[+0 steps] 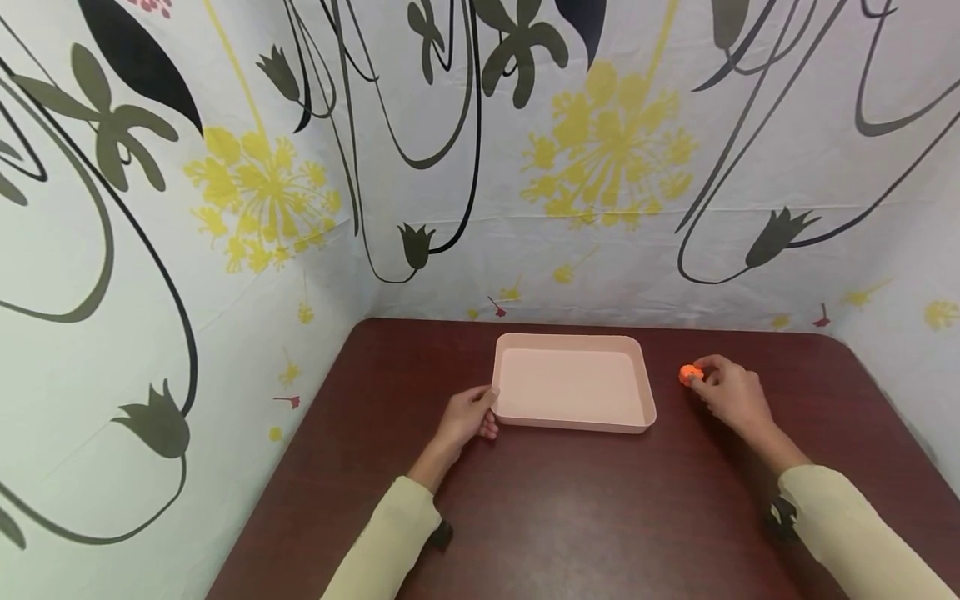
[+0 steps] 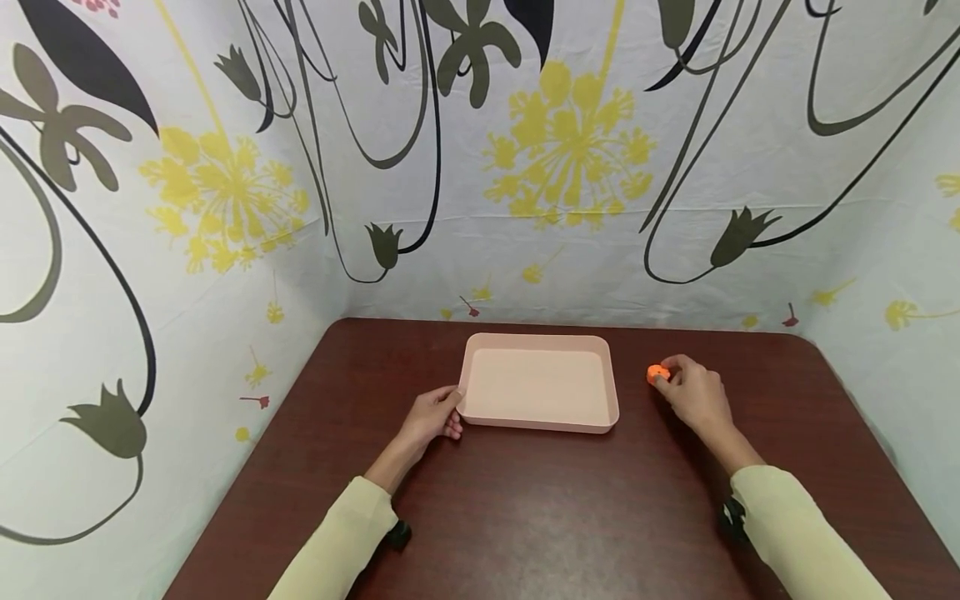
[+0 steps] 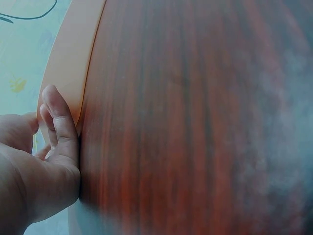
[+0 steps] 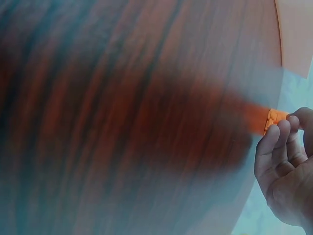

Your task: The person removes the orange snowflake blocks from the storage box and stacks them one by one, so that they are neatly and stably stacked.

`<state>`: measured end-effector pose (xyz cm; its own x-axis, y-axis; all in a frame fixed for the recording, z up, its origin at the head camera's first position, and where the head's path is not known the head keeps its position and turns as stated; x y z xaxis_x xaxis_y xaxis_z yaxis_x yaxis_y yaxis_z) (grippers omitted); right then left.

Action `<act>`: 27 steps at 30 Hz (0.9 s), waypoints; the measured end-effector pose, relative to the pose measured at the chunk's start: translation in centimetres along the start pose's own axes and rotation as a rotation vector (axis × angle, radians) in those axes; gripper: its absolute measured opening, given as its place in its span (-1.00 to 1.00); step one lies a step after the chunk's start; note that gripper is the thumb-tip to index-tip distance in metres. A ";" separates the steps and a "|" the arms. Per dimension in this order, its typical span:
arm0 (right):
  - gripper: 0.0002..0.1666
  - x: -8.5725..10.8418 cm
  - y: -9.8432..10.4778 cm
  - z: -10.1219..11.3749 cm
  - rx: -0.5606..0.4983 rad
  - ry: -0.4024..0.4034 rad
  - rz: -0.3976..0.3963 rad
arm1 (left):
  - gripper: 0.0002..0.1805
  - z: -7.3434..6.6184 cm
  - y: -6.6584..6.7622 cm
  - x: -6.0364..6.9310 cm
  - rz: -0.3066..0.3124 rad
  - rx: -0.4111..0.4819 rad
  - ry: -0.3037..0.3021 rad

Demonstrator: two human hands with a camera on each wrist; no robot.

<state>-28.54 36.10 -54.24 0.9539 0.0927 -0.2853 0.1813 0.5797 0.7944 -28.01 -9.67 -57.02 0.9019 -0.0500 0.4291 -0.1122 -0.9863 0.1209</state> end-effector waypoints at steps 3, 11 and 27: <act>-0.58 0.0 0.0 0.1 0.013 0.016 -0.020 | -0.44 0.0 0.0 0.0 0.000 -0.005 0.005; -0.53 0.0 0.0 0.2 0.033 0.037 -0.043 | -0.45 0.0 0.0 -0.1 -0.001 -0.004 0.012; -0.32 1.2 1.4 1.4 0.083 0.123 -0.047 | -0.45 -0.4 0.2 0.1 0.050 0.060 0.045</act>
Point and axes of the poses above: each hand's wrist, its own x-axis away from the middle knuckle, its own y-axis out of the back of the hand, z = x × y, the point moved 4 cm from there along -x, towards the middle knuckle, and after that the axes turned 12 degrees about y, right-handed, at the moved point
